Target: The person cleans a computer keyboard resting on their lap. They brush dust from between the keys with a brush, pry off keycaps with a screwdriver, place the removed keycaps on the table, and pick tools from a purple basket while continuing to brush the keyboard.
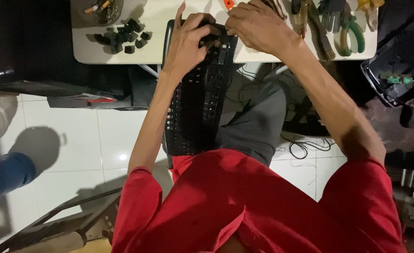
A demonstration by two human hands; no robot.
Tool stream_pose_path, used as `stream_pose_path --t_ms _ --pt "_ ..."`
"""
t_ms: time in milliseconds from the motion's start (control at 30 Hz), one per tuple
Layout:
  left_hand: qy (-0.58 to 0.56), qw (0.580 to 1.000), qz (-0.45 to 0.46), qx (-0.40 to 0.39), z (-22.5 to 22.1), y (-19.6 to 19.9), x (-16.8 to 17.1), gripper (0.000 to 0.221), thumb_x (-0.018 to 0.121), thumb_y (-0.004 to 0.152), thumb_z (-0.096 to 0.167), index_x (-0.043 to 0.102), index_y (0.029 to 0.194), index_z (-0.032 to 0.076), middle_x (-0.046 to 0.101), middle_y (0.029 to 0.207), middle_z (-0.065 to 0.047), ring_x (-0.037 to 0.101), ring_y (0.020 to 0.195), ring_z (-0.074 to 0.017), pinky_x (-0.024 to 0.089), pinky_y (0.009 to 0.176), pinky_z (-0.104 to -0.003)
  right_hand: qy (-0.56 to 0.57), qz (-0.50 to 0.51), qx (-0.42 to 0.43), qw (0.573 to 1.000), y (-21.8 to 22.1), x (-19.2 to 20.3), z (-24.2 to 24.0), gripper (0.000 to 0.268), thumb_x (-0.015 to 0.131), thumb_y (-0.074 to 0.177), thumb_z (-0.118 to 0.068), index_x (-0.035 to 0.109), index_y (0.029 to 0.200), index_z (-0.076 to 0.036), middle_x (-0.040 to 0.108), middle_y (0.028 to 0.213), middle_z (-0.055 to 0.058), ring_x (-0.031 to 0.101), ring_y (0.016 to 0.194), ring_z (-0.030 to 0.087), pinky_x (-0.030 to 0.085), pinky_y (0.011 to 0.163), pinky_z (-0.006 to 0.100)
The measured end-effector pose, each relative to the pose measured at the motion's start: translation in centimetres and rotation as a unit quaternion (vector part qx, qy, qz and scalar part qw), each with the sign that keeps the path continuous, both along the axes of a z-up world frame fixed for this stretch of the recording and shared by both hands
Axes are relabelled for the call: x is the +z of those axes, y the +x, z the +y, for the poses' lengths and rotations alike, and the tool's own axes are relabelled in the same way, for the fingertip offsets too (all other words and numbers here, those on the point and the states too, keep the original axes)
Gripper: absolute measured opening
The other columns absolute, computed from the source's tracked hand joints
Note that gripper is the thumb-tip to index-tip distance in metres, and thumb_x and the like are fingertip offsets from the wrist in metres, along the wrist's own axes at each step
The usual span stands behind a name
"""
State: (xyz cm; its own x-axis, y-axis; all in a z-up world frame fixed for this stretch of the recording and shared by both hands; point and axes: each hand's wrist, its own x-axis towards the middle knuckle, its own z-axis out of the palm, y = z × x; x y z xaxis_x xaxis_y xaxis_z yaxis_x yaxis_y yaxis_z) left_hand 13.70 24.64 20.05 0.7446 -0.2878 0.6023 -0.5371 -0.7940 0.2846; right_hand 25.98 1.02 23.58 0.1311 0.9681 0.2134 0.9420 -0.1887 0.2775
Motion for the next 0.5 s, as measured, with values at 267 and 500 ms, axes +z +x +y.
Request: stream_pose_path --t_ms 267,500 --pt "-0.052 0.998 -0.001 -0.021 -0.31 -0.17 0.95 0.009 0.084 0.105 0.014 0.078 0.108 0.008 0.07 0.12 -0.008 0.067 0.115 -0.027 0.015 0.124 -0.056 -0.066 0.042 -0.031 0.996 0.09 0.43 0.81 0.015 0.06 0.116 -0.024 0.072 0.11 -0.017 0.072 0.114 0.002 0.07 0.107 0.024 0.052 0.097 0.04" --pt "-0.038 0.999 -0.014 -0.017 -0.24 -0.16 0.53 0.009 0.084 0.104 0.008 0.078 0.11 0.008 0.071 0.122 -0.01 0.066 0.117 -0.0272 0.016 0.124 -0.056 -0.069 -0.042 -0.011 0.997 0.3 0.11 0.54 0.015 0.059 0.116 -0.029 0.072 0.117 -0.021 0.073 0.116 -0.003 0.07 0.107 0.018 0.049 0.101 0.036"
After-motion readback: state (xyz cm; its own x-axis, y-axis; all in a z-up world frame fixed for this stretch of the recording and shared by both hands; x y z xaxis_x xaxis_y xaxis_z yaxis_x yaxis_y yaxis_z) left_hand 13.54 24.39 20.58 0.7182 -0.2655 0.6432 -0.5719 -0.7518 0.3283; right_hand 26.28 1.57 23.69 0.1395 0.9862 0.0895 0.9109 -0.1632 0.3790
